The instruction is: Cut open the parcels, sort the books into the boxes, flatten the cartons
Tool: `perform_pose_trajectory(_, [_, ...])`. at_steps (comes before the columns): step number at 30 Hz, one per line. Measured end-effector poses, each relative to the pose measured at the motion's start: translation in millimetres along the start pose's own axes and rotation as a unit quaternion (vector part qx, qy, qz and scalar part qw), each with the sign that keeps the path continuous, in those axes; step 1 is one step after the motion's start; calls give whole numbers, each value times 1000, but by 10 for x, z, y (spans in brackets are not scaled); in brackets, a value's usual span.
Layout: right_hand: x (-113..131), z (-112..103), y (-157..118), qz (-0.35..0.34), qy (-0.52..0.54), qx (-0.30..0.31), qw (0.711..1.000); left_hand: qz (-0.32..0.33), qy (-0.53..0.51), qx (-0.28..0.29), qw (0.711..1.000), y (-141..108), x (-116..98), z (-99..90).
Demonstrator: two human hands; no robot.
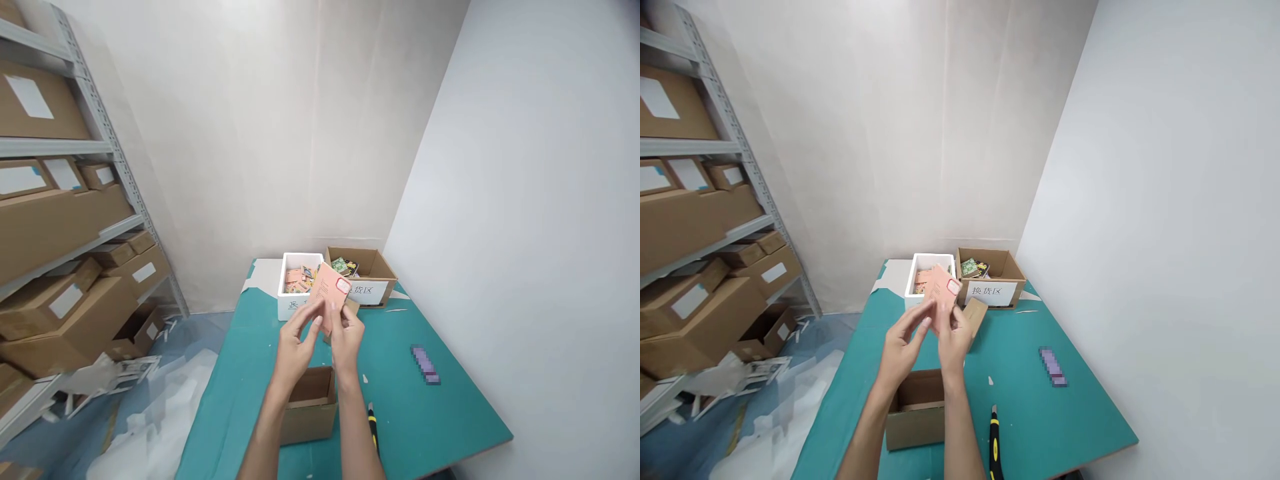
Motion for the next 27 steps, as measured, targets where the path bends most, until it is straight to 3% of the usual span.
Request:
perform_pose_trajectory(4, [-116,-82,49,40,57,15,997,-23,53,-110,992,12,46,-288])
perform_pose_trajectory(8, [-176,-84,47,43,68,37,996,-149,-36,-90,984,-17,307,-293])
perform_pose_trajectory(10, [-191,-74,42,42,68,36,996,-161,-68,-95,980,-50,339,-283])
perform_pose_trajectory(13, [-183,-110,35,28,36,-2,999,-120,-51,-123,984,-84,271,-308])
perform_pose_trajectory(16, [-77,-203,-6,-29,-64,-75,995,-60,0,-161,985,-115,160,-350])
perform_pose_trajectory(19, [32,-163,-75,-71,-130,-81,986,-19,41,-175,984,-151,81,-322])
perform_pose_trajectory(23, [59,18,-158,-62,-89,-15,994,23,92,-124,988,-191,17,-124])
perform_pose_trajectory(27, [-21,4,-173,-16,-47,-22,999,60,123,-65,989,-222,-29,68])
Point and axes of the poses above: each hand's wrist, its own y-axis towards the middle knuckle, its own z-axis out of the palm, x = y × z, the point moved 8 cm from there along y, towards the middle knuckle, and after that the axes turned 13 degrees about -y, right-handed, at the moved point
